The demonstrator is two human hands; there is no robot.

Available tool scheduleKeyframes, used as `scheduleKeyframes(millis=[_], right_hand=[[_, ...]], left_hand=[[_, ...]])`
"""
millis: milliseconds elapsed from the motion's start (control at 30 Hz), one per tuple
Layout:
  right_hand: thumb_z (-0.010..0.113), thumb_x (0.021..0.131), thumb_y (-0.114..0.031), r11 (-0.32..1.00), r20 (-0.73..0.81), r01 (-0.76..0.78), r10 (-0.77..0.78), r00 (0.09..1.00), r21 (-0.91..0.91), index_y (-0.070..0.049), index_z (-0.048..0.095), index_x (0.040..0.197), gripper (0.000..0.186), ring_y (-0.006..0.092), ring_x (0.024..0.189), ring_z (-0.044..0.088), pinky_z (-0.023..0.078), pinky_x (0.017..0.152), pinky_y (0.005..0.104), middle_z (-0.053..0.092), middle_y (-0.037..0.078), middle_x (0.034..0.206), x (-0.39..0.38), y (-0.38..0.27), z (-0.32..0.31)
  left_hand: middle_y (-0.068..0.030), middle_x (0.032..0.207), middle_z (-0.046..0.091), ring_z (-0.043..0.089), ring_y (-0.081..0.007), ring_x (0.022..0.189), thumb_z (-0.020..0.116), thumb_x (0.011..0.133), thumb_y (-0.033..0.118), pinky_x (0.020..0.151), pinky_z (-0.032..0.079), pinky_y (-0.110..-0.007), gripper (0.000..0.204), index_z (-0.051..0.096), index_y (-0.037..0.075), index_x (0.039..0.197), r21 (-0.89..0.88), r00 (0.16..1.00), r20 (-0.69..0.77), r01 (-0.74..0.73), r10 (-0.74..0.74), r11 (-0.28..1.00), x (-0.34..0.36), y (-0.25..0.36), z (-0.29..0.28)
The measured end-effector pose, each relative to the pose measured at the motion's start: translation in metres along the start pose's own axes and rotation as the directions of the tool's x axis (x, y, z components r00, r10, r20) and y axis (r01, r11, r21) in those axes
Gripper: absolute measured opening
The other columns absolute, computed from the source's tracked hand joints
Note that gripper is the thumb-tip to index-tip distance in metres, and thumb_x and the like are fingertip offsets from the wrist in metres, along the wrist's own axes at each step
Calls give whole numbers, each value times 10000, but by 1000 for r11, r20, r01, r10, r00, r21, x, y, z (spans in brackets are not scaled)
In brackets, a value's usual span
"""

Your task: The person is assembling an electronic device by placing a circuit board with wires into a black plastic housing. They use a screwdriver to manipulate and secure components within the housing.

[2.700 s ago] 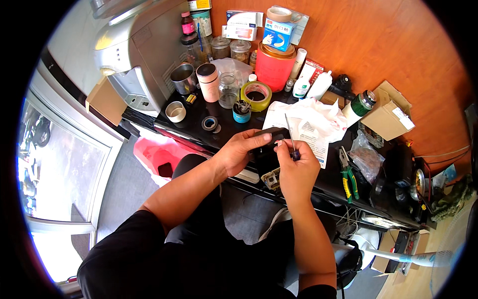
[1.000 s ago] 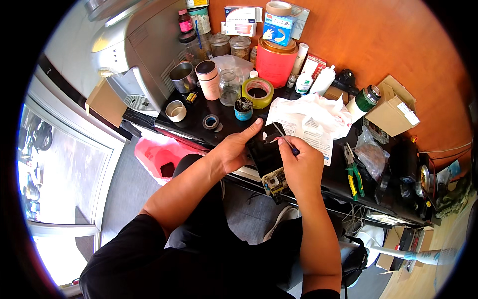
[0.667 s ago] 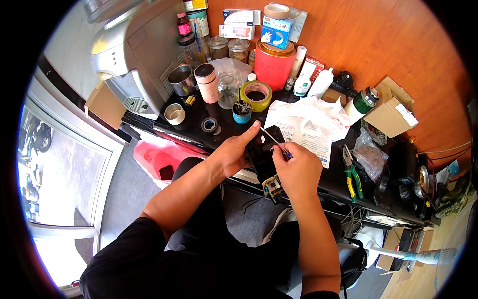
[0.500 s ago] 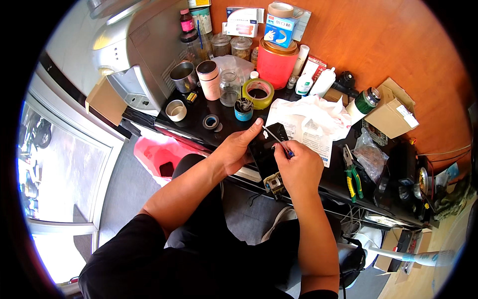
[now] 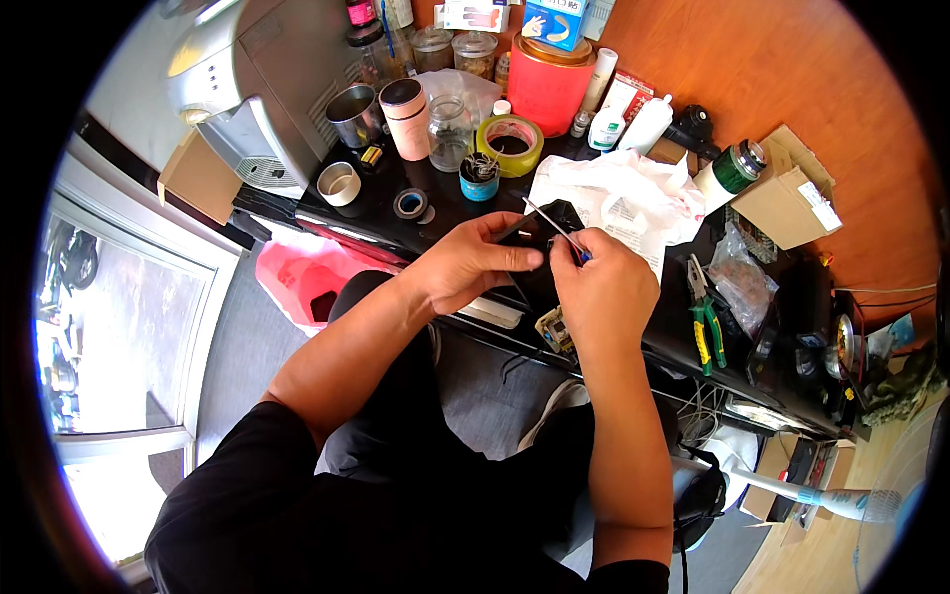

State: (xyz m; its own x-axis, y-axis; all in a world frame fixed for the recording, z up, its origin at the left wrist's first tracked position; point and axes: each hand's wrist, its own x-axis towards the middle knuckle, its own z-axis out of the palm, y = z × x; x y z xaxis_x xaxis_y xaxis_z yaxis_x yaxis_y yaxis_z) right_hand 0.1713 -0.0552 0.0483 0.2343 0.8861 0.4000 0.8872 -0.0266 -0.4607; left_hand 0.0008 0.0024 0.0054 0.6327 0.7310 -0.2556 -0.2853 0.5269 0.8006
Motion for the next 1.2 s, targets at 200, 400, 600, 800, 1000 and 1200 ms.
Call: scheduleKeyframes(millis=[200,400,600,800,1000,1200], right_hand=[[734,809,-271,995,-98,60,-52,994,85,-104,732,787,169,303,631,670,506,574,401,697,78,716,7,2,-3],[737,800,-288,993,-71,18,-10,997,114,-108,737,789,180,319,617,665,505,577,410,694,91,700,9,-5,-6],[725,810,-328,972,93,-179,166,982,151,-107,755,797,224,332,642,676,518,613,425,702,110,696,11,-13,-12],[718,808,-322,976,122,-183,169,978,120,-103,738,772,223,350,653,676,523,624,440,689,128,681,12,-21,-10],[754,810,-316,950,206,-196,146,968,243,-53,749,817,263,278,634,677,507,630,364,690,119,677,6,-35,-12],[729,818,-299,968,42,-102,95,995,229,-71,717,780,231,309,631,673,504,600,409,687,113,680,13,-39,-13]], left_hand=[[-35,1244,589,581,-150,1143,754,875,60,1006,470,-321,579,461,57,1375,26,979,-12,-204,205,979,2,7,1],[-22,993,692,623,-68,843,718,946,257,658,476,-213,393,549,34,1222,160,894,-190,-380,407,911,12,-1,0],[-37,1012,711,662,-110,881,589,991,487,789,533,-264,484,632,28,1138,21,881,-316,-366,353,930,12,-4,13],[-49,1028,707,663,-121,893,606,990,450,821,542,-288,443,654,25,1104,-66,877,-302,-410,374,910,17,-9,9],[-137,1190,675,658,-247,1080,550,976,554,966,524,-400,617,597,0,1244,-171,885,-293,-421,362,891,19,9,-9],[-80,1099,697,669,-166,971,593,1000,426,894,547,-333,435,642,34,1181,-140,867,-254,-472,430,870,10,15,3]])
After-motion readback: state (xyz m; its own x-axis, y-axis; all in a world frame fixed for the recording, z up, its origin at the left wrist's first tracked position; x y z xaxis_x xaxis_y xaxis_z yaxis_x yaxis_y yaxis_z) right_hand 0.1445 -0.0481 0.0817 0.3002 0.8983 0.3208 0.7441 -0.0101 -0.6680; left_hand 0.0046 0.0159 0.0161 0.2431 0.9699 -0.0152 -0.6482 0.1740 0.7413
